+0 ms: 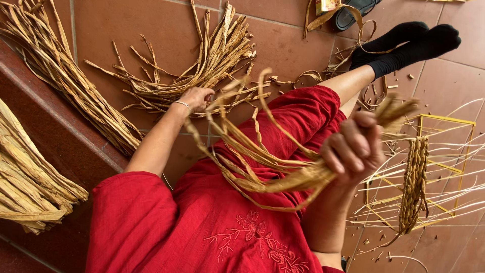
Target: The person sits on a tiled floor and processes dried palm leaves by hand, separating fibers and trimming them with shears. They repeatedly gather, align, and cut the leaves, placing trimmed pieces aside.
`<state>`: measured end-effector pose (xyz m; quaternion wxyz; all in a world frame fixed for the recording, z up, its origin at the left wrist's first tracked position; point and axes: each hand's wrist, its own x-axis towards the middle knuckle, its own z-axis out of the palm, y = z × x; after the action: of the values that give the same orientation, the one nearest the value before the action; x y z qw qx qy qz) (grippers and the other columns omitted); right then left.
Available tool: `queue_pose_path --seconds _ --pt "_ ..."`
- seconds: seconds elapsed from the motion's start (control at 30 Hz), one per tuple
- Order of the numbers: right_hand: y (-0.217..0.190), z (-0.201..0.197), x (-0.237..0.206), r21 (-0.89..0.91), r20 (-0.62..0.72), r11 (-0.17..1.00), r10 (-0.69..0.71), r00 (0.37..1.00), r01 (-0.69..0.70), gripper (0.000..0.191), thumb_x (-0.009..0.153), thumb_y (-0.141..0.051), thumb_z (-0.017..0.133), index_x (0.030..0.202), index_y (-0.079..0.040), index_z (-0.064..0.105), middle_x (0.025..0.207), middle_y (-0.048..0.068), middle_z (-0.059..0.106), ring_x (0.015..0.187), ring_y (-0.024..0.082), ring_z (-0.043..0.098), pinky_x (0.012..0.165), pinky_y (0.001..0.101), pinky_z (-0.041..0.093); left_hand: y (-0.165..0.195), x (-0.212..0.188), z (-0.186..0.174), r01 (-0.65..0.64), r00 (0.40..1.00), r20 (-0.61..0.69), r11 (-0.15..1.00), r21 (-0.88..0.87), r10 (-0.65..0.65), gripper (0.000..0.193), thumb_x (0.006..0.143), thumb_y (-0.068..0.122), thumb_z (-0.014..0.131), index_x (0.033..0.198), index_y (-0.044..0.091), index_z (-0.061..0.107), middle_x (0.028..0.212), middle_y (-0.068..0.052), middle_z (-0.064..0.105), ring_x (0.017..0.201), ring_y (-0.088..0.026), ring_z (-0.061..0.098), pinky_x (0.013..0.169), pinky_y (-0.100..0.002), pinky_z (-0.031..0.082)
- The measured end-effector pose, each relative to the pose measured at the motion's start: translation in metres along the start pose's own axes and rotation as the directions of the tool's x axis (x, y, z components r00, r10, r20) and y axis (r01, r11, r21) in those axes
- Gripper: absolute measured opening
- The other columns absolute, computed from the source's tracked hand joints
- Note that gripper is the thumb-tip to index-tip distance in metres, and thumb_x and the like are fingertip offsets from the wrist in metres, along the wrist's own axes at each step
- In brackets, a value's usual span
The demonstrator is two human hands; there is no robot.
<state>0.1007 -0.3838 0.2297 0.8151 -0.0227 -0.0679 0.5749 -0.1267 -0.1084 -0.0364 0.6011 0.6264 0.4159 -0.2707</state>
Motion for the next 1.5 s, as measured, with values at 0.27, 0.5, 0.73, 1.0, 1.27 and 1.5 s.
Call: queue_pose_path --seconds 0.27,0.5,0.73,1.0,1.27,1.5 --pt "0.044 -0.012 0.007 0.17 -0.091 0.979 0.132 0.987 -0.115 0.03 0.118 -0.023 0.043 0.13 0.001 0.056 0.084 0.003 0.053 0.058 0.008 0.053 0.056 0.0329 0.057 0.042 0.023 -0.023 -0.297 0.756 -0.367 0.784 0.546 0.542 0.026 0.095 0.007 0.055 0.104 0.023 0.074 0.102 -0.002 0.066 0.105 -0.023 0.057 0.096 -0.043 0.049" --pt "0.046 -0.026 0.01 0.107 -0.171 0.985 0.155 0.973 -0.138 0.029 0.118 -0.023 0.044 0.13 0.0 0.056 0.084 0.002 0.051 0.057 0.009 0.051 0.059 0.0343 0.055 0.075 0.037 -0.019 -0.141 0.64 -0.454 0.675 0.724 0.62 0.044 0.07 0.006 0.074 0.109 0.026 0.071 0.118 -0.012 0.059 0.122 -0.035 0.047 0.098 -0.058 0.033" --pt "0.063 -0.124 0.023 -0.06 -0.55 0.992 0.059 0.833 -0.11 0.025 0.111 -0.026 0.053 0.125 -0.006 0.06 0.086 0.002 0.056 0.072 0.013 0.055 0.075 0.0389 0.055 0.069 0.046 -0.032 0.106 0.775 -0.536 0.767 0.633 0.335 0.024 0.083 0.006 0.076 0.105 0.012 0.068 0.118 -0.008 0.064 0.122 -0.025 0.05 0.11 -0.047 0.038" --pt "0.079 -0.197 0.017 -0.099 -0.713 0.969 0.09 0.696 -0.227 0.016 0.107 -0.02 0.06 0.12 -0.011 0.062 0.087 0.004 0.059 0.076 0.017 0.058 0.082 0.0453 0.058 0.06 0.035 -0.056 0.201 0.725 -0.614 0.756 0.623 0.313 0.079 0.07 0.0 0.08 0.141 0.011 0.046 0.141 -0.016 0.046 0.141 -0.036 0.032 0.114 -0.069 0.014" --pt "0.075 -0.198 0.018 -0.15 -0.699 0.957 0.076 0.711 -0.25 0.017 0.108 -0.021 0.059 0.12 -0.01 0.062 0.089 0.006 0.06 0.079 0.019 0.06 0.084 0.0474 0.058 0.065 0.024 -0.071 0.217 0.757 -0.626 0.832 0.51 0.187 0.054 0.083 0.013 0.077 0.133 0.016 0.057 0.145 -0.012 0.043 0.141 -0.033 0.034 0.119 -0.069 0.014" --pt "0.076 -0.194 0.021 -0.168 -0.693 0.953 0.066 0.718 -0.25 0.019 0.107 -0.02 0.059 0.122 -0.009 0.06 0.09 0.006 0.06 0.08 0.019 0.061 0.087 0.0492 0.058 0.072 0.023 -0.074 0.175 0.747 -0.648 0.896 0.408 0.15 0.023 0.092 0.024 0.073 0.113 0.019 0.068 0.126 -0.003 0.06 0.13 -0.026 0.043 0.112 -0.052 0.029"
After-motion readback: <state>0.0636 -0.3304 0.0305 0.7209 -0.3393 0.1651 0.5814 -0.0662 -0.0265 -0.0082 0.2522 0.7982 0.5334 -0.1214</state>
